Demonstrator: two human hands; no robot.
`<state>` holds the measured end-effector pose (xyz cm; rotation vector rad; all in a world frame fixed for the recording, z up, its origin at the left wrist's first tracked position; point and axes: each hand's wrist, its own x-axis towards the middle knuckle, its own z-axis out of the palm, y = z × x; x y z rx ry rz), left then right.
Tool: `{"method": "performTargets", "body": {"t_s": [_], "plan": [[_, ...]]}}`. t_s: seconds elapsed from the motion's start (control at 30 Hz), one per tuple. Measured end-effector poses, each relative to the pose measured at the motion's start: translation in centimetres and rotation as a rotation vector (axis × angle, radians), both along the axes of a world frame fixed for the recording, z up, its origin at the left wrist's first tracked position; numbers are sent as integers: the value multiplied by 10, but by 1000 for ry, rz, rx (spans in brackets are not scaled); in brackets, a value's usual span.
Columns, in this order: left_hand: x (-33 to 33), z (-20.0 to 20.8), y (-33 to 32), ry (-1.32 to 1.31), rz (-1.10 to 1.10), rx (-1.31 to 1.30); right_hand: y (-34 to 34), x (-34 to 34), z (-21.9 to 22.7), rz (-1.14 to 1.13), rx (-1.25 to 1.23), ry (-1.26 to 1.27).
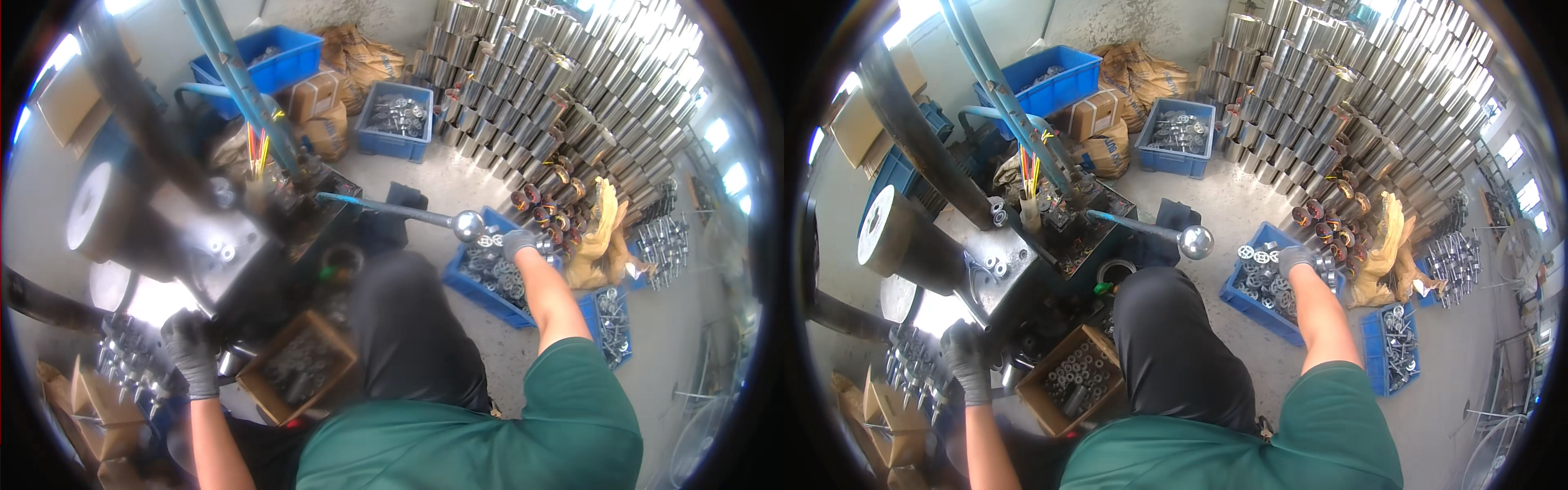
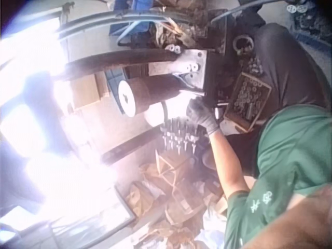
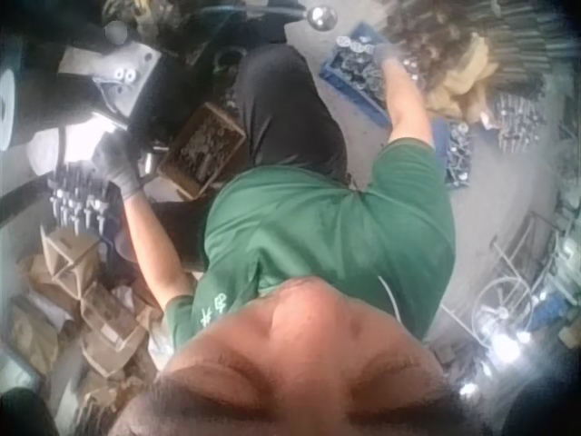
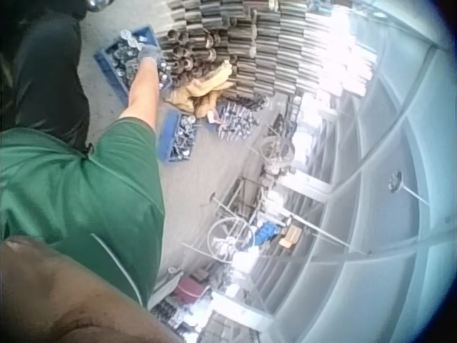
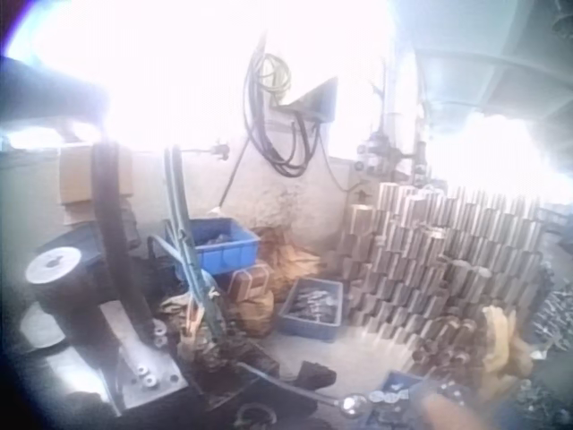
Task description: Manually assembling metal components using a mechanical press machine.
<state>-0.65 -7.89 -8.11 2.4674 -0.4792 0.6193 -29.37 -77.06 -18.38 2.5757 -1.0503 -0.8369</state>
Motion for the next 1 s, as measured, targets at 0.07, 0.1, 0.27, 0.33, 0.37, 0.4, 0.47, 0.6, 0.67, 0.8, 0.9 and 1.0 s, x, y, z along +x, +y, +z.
{"method": "performTargets", "body": {"t_s": [0.07,0.1,0.27,0.33,0.37,0.4,0.47,0.6,0.67,0.8,0.9,1.0], "plan": [[1,0,0,24,6,34,5,-1,5,-12,10,-5],[1,0,2,24,11,36,12,2,9,-23,19,-11],[-2,4,-1,-25,3,83,10,-12,-11,-111,-67,-133],[-3,4,-3,-13,3,72,6,-16,-18,-167,-99,-159],[-4,5,-1,-2,8,65,10,-15,-13,-164,-95,-161],[-4,4,2,-3,13,69,18,-11,-2,-219,-71,-184],[-4,0,6,-22,30,97,25,-12,8,-274,-46,-208],[7,-18,-3,-8,6,72,7,-70,-45,-729,-2,-571],[2,-5,8,-61,26,97,0,-71,-80,-796,30,-733],[9,-22,9,18,21,-1,7,-71,-84,-901,80,-850],[-1,-6,12,12,27,76,36,-60,-59,-834,174,-733],[0,2,-5,25,-143,57,34,-125,-115,-833,371,-1241]]}}
